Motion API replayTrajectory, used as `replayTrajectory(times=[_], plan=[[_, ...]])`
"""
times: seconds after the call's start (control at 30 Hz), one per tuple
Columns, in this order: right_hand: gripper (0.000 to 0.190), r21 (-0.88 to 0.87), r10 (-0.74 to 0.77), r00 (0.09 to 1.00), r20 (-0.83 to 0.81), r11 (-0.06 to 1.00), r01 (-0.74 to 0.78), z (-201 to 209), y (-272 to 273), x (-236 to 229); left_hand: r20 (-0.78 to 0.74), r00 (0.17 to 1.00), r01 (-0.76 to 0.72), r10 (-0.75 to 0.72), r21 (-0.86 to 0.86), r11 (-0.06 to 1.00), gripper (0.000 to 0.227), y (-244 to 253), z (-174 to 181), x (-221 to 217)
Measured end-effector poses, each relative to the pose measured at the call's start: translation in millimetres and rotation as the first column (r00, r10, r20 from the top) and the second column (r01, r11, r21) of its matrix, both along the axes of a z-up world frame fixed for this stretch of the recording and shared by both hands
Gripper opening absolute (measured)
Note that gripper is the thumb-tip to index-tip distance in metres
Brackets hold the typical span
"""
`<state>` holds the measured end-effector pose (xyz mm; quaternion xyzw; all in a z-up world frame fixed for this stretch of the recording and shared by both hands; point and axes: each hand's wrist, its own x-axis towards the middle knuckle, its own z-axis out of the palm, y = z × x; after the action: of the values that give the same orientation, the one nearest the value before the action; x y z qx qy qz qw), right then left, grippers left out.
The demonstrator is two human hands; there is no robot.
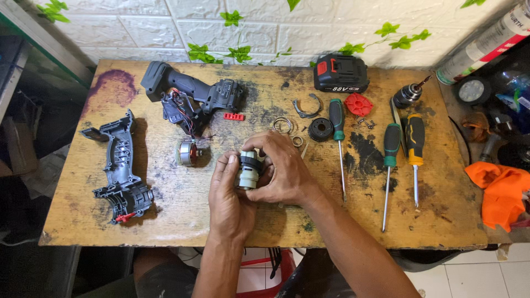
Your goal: The person assembles a small cylindrical motor component by hand, inserting a spring and a metal shaft into the housing. They rotate and press the parts together to fit them securely on a cluttered workbench.
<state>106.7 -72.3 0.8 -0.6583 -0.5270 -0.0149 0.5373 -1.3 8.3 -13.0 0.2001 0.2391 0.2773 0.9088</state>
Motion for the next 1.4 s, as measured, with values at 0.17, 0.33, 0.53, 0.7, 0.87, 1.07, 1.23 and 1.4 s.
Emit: replayTrajectory(times=[0.17,0.33,0.53,0.7,0.87,1.07,1.23,1.4], plan=[[0.071,0.025,0.012,1.000,-0.001,1.000,-0.012,5,1,-1,0.026,1.000,-0.007,0.008,-0.009,1.000,0.020,-3,7,0],[0.070,0.040,0.012,1.000,0.007,0.999,-0.012,1,0,-1,0.017,1.000,0.001,0.001,-0.065,0.998,0.020,-2,9,-1],[0.070,0.046,0.031,0.999,-0.041,0.999,-0.029,-2,0,0,0.050,0.999,-0.001,0.003,-0.043,0.999,0.019,-1,-1,1],[0.069,0.037,0.032,0.998,-0.055,0.999,-0.030,1,-1,0,0.062,0.998,0.013,-0.012,-0.018,1.000,0.020,-1,0,1],[0.069,0.045,0.036,0.995,-0.093,0.998,-0.032,2,-1,0,0.075,0.997,0.004,-0.006,0.018,1.000,0.021,-5,2,1],[0.072,0.038,0.013,0.994,-0.110,0.999,-0.009,-2,0,1,0.075,0.997,0.015,-0.019,0.051,0.999,0.031,-1,2,-1],[0.071,0.019,-0.037,0.999,-0.021,0.999,0.037,-1,1,0,-0.049,0.998,-0.018,0.028,0.187,0.982,0.035,7,-8,0],[0.067,0.027,-0.069,0.994,0.090,0.997,0.067,-1,3,-2,-0.056,0.995,-0.075,0.087,0.197,0.978,0.036,12,-31,4]])
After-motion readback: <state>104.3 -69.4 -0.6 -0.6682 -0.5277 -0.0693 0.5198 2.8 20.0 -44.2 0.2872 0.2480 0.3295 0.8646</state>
